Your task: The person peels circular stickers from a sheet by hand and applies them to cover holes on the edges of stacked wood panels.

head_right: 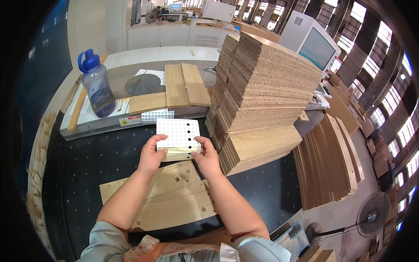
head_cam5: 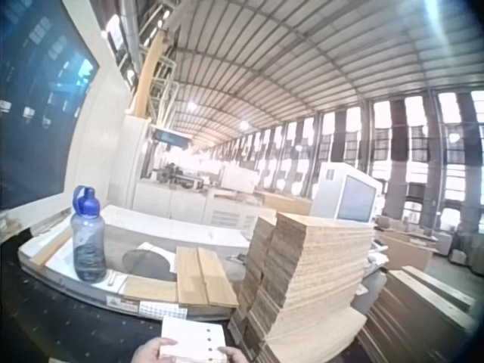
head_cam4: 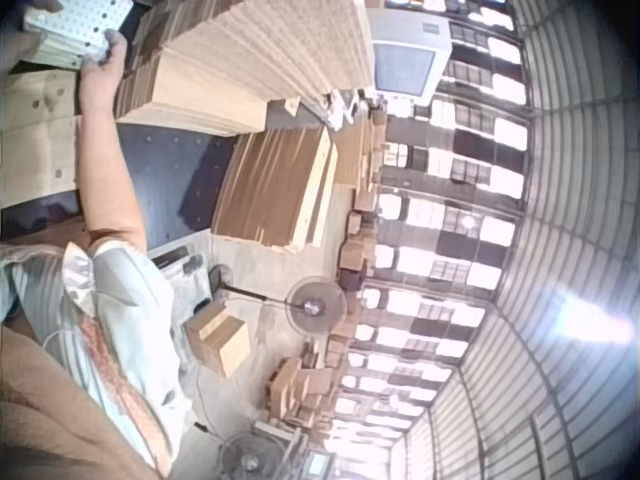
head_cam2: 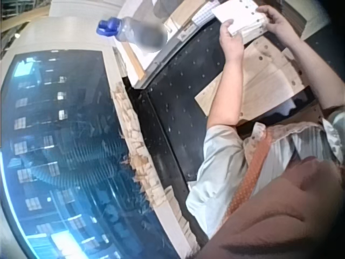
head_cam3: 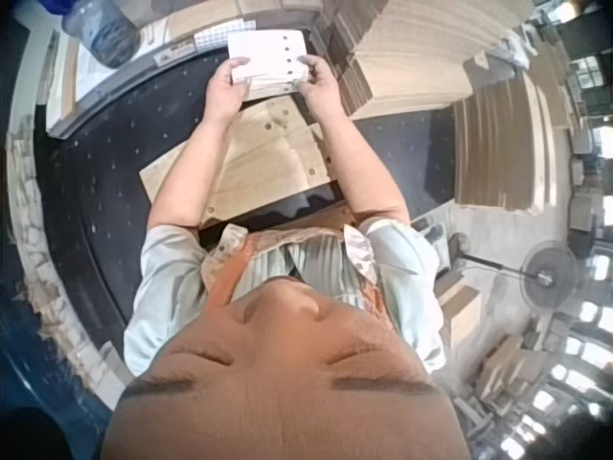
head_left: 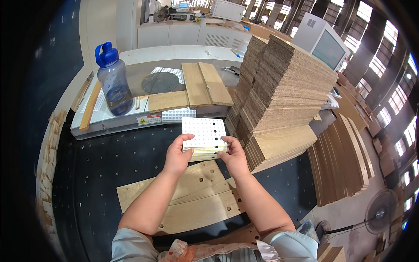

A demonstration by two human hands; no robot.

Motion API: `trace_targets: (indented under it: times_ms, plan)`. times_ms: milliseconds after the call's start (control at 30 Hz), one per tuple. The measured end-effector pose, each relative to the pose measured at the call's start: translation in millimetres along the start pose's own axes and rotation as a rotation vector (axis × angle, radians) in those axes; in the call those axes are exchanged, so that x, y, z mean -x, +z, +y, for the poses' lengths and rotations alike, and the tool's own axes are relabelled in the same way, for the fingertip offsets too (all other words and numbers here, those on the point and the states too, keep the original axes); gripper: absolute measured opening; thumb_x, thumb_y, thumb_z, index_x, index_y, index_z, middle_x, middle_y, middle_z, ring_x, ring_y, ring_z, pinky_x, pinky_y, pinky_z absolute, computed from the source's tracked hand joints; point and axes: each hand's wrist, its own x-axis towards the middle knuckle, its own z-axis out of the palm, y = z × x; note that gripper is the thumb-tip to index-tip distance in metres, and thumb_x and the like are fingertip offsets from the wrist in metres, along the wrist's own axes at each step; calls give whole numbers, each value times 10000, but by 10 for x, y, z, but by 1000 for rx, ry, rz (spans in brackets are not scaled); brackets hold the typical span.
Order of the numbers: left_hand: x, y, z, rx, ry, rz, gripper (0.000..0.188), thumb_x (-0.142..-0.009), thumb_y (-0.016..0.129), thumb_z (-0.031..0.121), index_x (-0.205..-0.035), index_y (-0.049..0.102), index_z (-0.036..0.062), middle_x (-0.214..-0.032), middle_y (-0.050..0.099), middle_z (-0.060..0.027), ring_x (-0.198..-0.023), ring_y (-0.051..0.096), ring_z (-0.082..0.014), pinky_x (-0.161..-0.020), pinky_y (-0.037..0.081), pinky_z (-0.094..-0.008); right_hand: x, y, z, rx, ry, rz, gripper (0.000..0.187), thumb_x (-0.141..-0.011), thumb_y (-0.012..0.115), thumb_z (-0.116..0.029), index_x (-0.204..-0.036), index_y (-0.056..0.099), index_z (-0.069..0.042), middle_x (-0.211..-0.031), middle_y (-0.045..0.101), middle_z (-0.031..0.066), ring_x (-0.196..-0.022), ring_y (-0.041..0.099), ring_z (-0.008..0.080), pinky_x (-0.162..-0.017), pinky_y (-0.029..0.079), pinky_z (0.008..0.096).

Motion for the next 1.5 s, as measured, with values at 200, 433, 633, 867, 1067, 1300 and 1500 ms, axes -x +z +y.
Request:
trace_targets:
  times_ms: [200, 433, 633, 867, 1067, 1300, 1500]
  plan:
    - [-329, 61, 59, 219, -156, 29, 470, -754, 485, -164, -1182, 491, 30, -1135, 553, -79, -1054, 520, -144, -916, 408, -275, -303, 52, 112, -124, 72, 112, 416, -774, 510, 145, -1163, 527, 1, -1078, 569, 88, -947, 550, 132, -823, 452, 253]
    - [-871, -15, 103, 246, -232, 88, 511, -815, 533, -2, -1294, 369, 67, -1327, 393, -153, -1132, 462, -213, -922, 396, -327, -475, 28, 173, -300, 46, 235, 431, -769, 473, 174, -1157, 549, 4, -1131, 575, 119, -1014, 558, 169, -875, 444, 274]
    - [-1193, 55, 84, 226, -308, 112, 499, -812, 564, 50, -1282, 406, 100, -1133, 502, -77, -969, 512, -175, -843, 431, -355, -444, -62, 313, -376, 93, 298, 439, -752, 471, 177, -1155, 541, 21, -1108, 578, 134, -981, 572, 187, -850, 462, 281]
    - [-1210, -311, 50, -691, 32, 476, 472, -723, 607, 35, -1178, 500, 102, -1081, 524, -110, -963, 501, -242, -815, 422, -362, -439, -150, 318, -252, 68, 342, 455, -750, 468, 168, -1178, 526, 25, -1090, 586, 140, -948, 582, 185, -829, 467, 279]
    - [-1184, -1010, 181, -1629, 78, 300, 525, -735, 675, 201, -1225, 500, 130, -1289, 463, -100, -1218, 401, -328, -986, 347, -427, -563, -115, 308, -216, 63, 295, 458, -742, 473, 164, -1182, 520, 45, -1079, 587, 138, -921, 579, 171, -814, 465, 270]
    - [-1286, -1200, 317, -1648, 211, -6, 372, -780, 635, 255, -1101, 542, 91, -1082, 575, -131, -953, 574, -329, -782, 467, -424, -628, -225, 396, -63, 34, 306, 460, -710, 479, 152, -1151, 556, 43, -1124, 571, 138, -999, 560, 191, -863, 437, 268]
    - [-1328, -1284, 510, -1731, 125, -94, 374, -841, 565, 279, -1164, 553, 91, -1068, 606, -162, -977, 569, -346, -819, 458, -424, -557, -115, 110, -108, 83, 315, 471, -709, 478, 155, -1160, 550, 39, -1073, 597, 153, -962, 583, 205, -843, 456, 277]
